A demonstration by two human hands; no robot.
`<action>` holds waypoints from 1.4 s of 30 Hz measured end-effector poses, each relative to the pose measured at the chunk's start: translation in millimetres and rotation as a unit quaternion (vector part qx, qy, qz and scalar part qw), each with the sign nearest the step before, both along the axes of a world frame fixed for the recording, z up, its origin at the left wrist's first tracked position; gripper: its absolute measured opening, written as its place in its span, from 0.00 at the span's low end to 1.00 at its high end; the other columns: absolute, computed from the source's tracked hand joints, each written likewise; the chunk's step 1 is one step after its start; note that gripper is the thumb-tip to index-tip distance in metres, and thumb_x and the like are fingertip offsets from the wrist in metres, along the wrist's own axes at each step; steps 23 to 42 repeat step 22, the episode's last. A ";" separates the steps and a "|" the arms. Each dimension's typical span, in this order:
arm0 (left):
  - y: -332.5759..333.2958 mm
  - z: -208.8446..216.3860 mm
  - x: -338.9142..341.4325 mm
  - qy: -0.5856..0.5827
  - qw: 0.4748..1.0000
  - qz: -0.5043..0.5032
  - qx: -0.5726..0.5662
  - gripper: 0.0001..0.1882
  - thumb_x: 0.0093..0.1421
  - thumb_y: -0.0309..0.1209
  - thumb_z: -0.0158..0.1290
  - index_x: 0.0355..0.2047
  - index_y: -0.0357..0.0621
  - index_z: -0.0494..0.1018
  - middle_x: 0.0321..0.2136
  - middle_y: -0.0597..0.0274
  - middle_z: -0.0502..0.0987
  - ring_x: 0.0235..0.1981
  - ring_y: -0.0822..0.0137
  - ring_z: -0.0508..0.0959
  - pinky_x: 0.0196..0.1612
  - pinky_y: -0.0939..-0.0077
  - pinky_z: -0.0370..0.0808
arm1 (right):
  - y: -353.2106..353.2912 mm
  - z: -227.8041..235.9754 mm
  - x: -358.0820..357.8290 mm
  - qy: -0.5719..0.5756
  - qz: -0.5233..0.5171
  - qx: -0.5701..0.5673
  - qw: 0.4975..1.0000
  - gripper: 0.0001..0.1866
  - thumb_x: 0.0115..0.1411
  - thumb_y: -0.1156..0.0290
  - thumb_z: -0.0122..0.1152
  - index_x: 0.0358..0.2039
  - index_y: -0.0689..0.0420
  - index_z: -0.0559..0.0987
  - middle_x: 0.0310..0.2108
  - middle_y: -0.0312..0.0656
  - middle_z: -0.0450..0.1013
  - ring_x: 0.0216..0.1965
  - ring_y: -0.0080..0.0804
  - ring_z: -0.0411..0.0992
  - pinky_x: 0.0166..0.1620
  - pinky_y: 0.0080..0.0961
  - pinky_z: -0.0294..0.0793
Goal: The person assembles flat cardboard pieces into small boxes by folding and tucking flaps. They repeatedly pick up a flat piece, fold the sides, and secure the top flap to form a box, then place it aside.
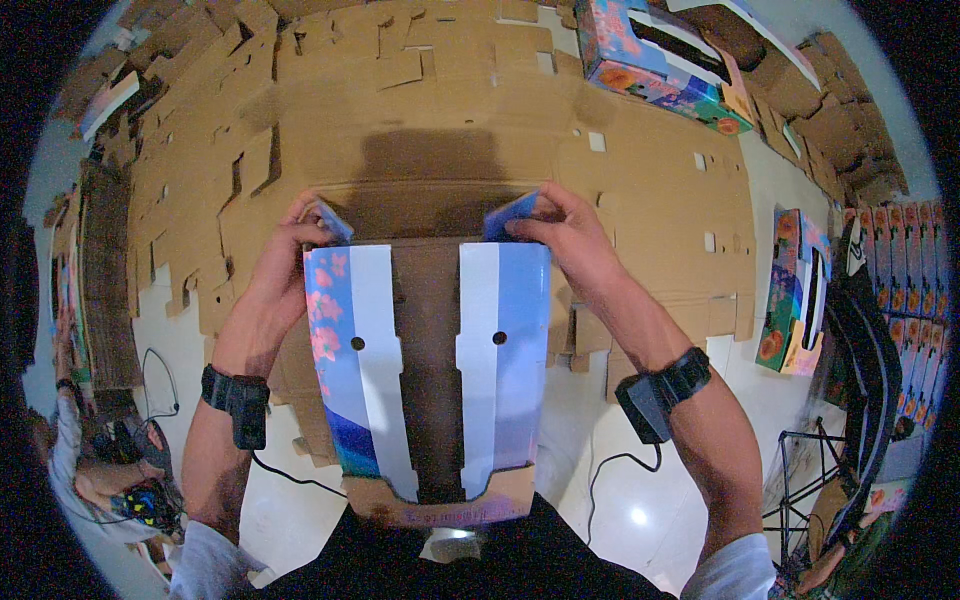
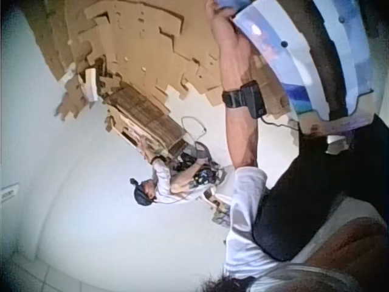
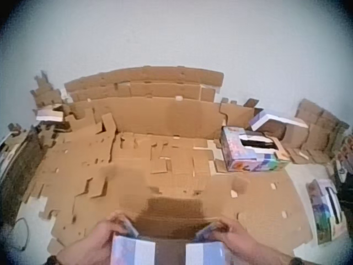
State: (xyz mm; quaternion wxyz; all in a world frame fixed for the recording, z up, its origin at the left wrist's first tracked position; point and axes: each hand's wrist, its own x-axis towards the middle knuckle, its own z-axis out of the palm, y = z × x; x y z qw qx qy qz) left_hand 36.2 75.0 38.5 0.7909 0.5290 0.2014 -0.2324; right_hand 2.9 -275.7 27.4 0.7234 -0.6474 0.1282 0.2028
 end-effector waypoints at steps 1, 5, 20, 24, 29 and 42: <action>5.3 -1.0 1.0 -0.009 0.998 0.029 -0.059 0.14 0.74 0.30 0.52 0.58 0.46 0.73 0.46 0.61 0.80 0.42 0.66 0.80 0.45 0.70 0.81 | -1.6 -1.6 -5.8 -0.023 0.010 0.041 0.999 0.11 0.74 0.65 0.61 0.52 0.55 0.80 0.39 0.33 0.75 0.42 0.23 0.75 0.50 0.28 0.78; 32.9 12.1 -2.3 0.032 0.982 -0.010 -0.185 0.09 0.76 0.36 0.52 0.41 0.45 0.77 0.39 0.67 0.78 0.37 0.70 0.77 0.42 0.72 0.76 | -7.9 -2.0 -13.9 0.028 -0.111 0.274 0.955 0.18 0.76 0.55 0.53 0.47 0.58 0.79 0.38 0.33 0.75 0.42 0.29 0.75 0.56 0.32 0.75; 24.4 28.1 -35.4 -0.043 0.985 -0.105 0.131 0.18 0.77 0.31 0.45 0.60 0.39 0.77 0.59 0.55 0.80 0.55 0.67 0.80 0.58 0.72 0.78 | 40.3 11.8 -35.0 0.058 0.027 -0.054 0.996 0.17 0.81 0.65 0.51 0.60 0.60 0.80 0.54 0.39 0.79 0.53 0.21 0.77 0.57 0.23 0.79; 24.9 16.3 -43.5 -0.043 0.985 -0.061 0.156 0.19 0.78 0.33 0.44 0.61 0.41 0.77 0.59 0.54 0.80 0.57 0.66 0.81 0.62 0.71 0.77 | 47.6 -6.9 -36.4 0.048 0.000 -0.061 0.997 0.17 0.81 0.63 0.52 0.61 0.58 0.80 0.54 0.38 0.79 0.53 0.21 0.77 0.57 0.22 0.79; 24.9 16.3 -43.5 -0.043 0.985 -0.061 0.156 0.19 0.78 0.33 0.44 0.61 0.41 0.77 0.59 0.54 0.80 0.57 0.66 0.81 0.62 0.71 0.77 | 47.6 -6.9 -36.4 0.048 0.000 -0.061 0.997 0.17 0.81 0.63 0.52 0.61 0.58 0.80 0.54 0.38 0.79 0.53 0.21 0.77 0.57 0.22 0.79; 24.9 16.3 -43.5 -0.043 0.985 -0.061 0.156 0.19 0.78 0.33 0.44 0.61 0.41 0.77 0.59 0.54 0.80 0.57 0.66 0.81 0.62 0.71 0.77 | 47.6 -6.9 -36.4 0.048 0.000 -0.061 0.997 0.17 0.81 0.63 0.52 0.61 0.58 0.80 0.54 0.38 0.79 0.53 0.21 0.77 0.57 0.22 0.79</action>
